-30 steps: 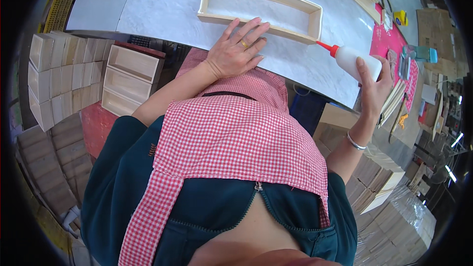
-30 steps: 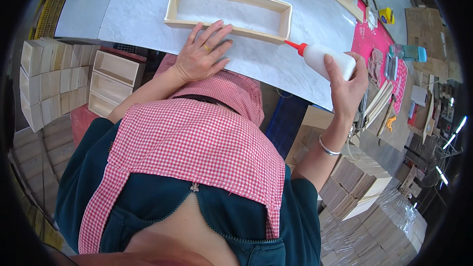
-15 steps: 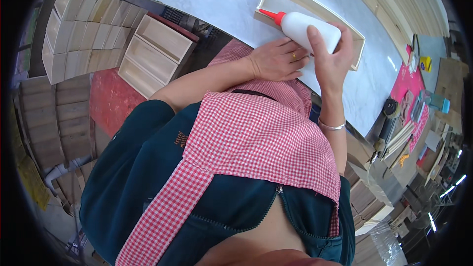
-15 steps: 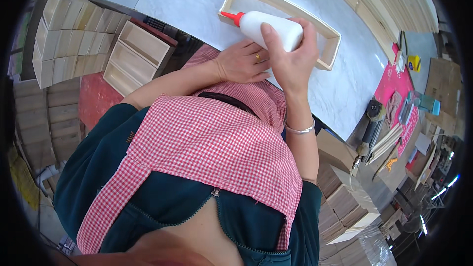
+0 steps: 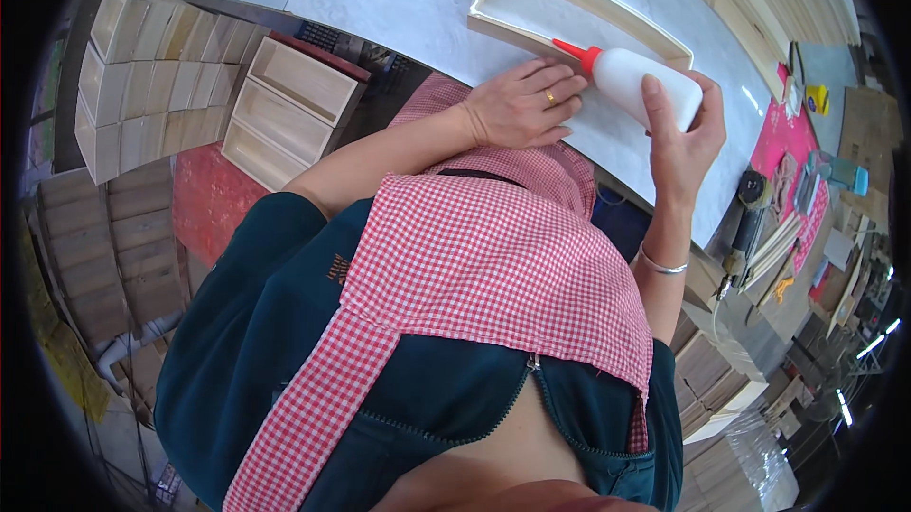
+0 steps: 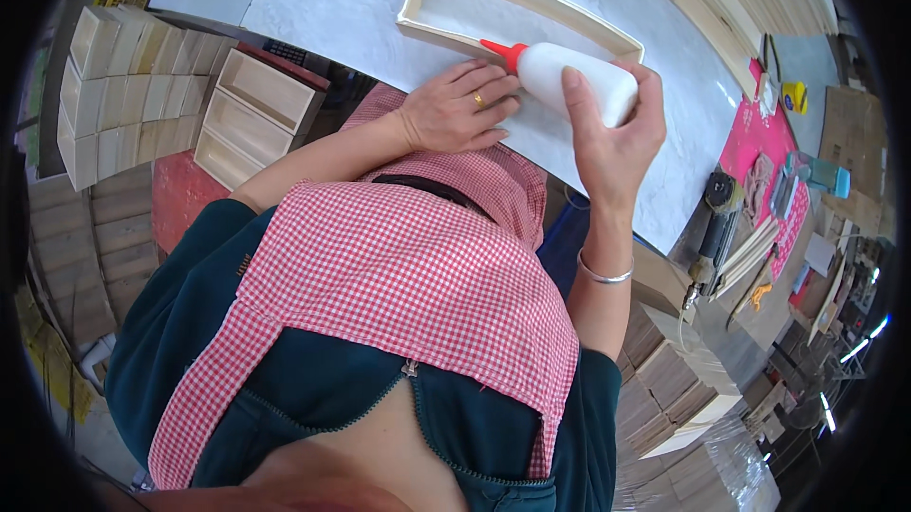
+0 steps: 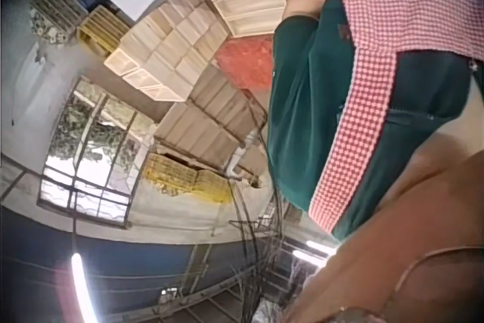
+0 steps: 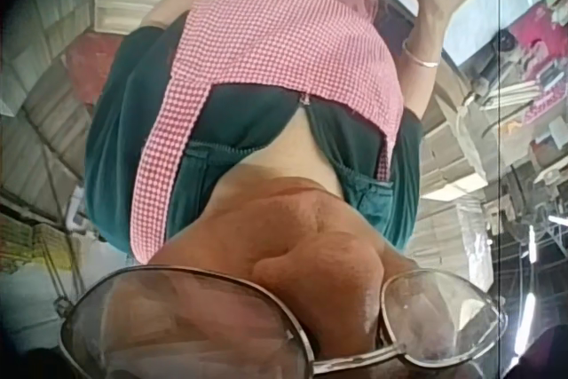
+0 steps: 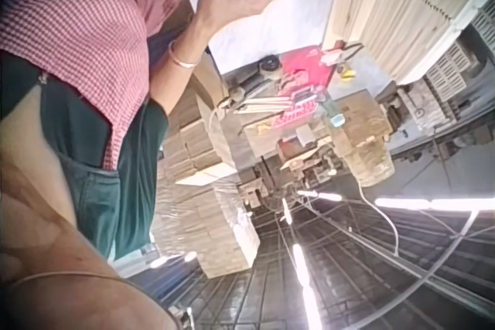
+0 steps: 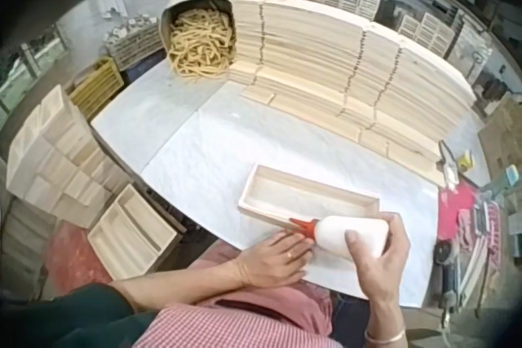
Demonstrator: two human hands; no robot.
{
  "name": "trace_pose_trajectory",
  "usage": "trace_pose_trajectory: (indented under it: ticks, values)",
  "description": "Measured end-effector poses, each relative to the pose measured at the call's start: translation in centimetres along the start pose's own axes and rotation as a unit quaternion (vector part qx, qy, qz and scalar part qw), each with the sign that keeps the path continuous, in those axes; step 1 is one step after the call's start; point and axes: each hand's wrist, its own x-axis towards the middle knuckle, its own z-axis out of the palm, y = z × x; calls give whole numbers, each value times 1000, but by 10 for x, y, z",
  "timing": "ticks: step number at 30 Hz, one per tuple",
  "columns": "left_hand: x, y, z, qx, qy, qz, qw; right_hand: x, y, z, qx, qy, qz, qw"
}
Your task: Assembling small wooden boxes using wood glue and a pneumatic nail gun.
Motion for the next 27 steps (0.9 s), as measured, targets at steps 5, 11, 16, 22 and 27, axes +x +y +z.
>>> trace_pose_trajectory:
  ticks: [5, 11, 16, 22, 27]
  values:
    - [1, 2, -1, 3, -11, 0, 1000, -8, 14, -36, -34, 35, 10, 999]
    - [0, 4, -1, -1, -28, -9, 1000, -19, 27, -75, -72, 74, 38, 994]
    - [0, 5, -1, -4, -34, -16, 999, -24, 33, -100, -91, 108, 59, 988]
    - [3, 4, -1, 1, -36, -13, 999, -23, 43, -121, -111, 132, 63, 983]
    - [9, 7, -7, -35, -61, -30, 997, -19, 50, -130, -92, 139, 97, 981]
